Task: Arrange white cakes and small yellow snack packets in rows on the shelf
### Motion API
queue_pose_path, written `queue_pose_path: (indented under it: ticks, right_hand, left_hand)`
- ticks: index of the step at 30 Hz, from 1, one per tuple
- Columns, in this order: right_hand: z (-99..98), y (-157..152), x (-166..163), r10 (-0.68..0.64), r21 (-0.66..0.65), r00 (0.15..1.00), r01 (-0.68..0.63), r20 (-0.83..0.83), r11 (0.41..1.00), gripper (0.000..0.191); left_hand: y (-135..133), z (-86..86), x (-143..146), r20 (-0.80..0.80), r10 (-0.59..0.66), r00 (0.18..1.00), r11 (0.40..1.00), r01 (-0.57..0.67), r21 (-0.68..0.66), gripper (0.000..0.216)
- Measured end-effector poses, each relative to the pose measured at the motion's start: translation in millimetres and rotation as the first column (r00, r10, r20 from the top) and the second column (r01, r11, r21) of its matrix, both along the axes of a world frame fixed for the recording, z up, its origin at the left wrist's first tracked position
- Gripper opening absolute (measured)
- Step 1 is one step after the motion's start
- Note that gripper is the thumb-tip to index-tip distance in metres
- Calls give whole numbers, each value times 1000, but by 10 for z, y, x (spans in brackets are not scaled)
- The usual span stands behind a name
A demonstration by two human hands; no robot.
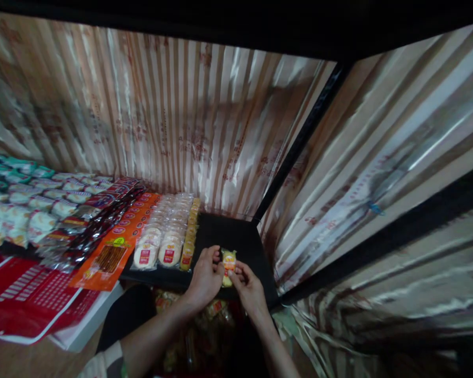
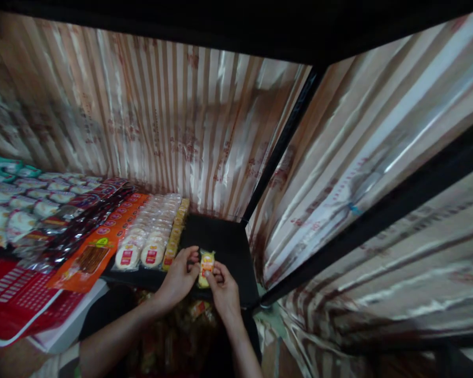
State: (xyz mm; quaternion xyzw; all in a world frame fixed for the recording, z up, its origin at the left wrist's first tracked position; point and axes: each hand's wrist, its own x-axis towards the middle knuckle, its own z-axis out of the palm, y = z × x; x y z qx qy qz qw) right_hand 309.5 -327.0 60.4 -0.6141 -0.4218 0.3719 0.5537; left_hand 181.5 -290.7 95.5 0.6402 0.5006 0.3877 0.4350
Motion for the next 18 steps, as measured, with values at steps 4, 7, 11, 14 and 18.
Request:
queue_pose_path:
  ticks: [4, 7, 11, 14, 18]
  right_hand:
    - [3, 36, 13, -64, 19, 998, 63, 21, 998, 41]
    - [-32, 88, 50, -67, 28, 996, 66, 54, 997, 40]
    - [-116, 178, 107, -29, 10, 995, 28, 96, 1000, 36]
    - [-198, 279, 142, -10, -15, 990, 12, 141, 1000, 33]
    - [-316, 507, 190, -56, -13, 970, 60, 235, 998, 30]
  left_hand:
    - [-139, 55, 10, -80, -15, 997, 1000, 15, -10, 42]
    - [-160, 56, 55, -116, -92, 989, 996, 89, -31, 34]
    - [-76, 9, 169, -110, -92, 990, 989, 77, -130, 40]
    - [43, -35, 267, -131, -72, 989, 977, 43, -210, 45]
    - [260, -71, 389, -138, -42, 990, 963, 3, -271, 43]
